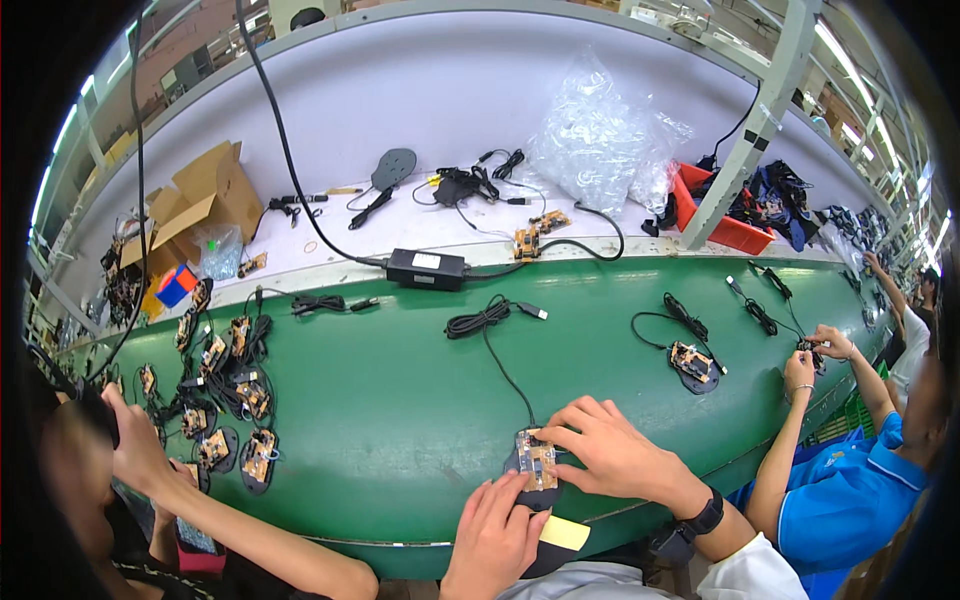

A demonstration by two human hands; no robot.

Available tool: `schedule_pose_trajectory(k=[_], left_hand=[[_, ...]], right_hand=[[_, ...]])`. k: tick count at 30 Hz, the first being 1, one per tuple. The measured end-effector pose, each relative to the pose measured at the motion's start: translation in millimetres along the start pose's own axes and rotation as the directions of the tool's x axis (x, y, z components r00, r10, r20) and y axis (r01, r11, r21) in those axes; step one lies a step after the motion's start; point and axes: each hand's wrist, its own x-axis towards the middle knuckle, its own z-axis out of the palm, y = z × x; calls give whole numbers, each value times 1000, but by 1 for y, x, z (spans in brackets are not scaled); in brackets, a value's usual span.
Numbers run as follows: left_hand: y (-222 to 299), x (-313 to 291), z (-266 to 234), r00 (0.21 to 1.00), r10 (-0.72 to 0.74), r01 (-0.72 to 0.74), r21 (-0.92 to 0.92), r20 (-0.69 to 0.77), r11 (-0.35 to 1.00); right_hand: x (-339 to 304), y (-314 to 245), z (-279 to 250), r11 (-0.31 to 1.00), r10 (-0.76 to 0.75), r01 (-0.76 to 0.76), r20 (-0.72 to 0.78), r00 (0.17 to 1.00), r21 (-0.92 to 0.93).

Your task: The recorder is assembling computer mice by applying adhesive pads to the base and arranging internal components on an assembly line.

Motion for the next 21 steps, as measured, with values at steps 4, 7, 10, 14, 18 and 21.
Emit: schedule_pose_trajectory(k=[4, 7, 10, 14, 18, 21], left_hand=[[1, -1, 12, 991, 34, -28, 53, -126, 998], [6, 5, -3, 993, -1, -7, -69, -115, 998], [19, 8, -21, 976, -178, 135, -296, -124, 946], [16, 20, -32, 942, -317, 246, -417, -110, 875], [16, 16, -30, 938, -328, 226, -519, -114, 825], [16, 7, -27, 932, -322, 198, -509, -167, 838]], right_hand=[[3, 0, -8, 999, 34, -36, 90, 995, 23], [3, 5, -15, 996, 24, -27, 32, 999, 90], [-2, -9, -20, 933, 7, 64, -198, 980, 353], [-22, -40, -2, 730, 81, 7, -96, 992, 683], [-24, -40, 19, 696, 131, 100, -263, 956, 711], [-30, -40, 17, 696, 126, 115, -279, 952, 709]])
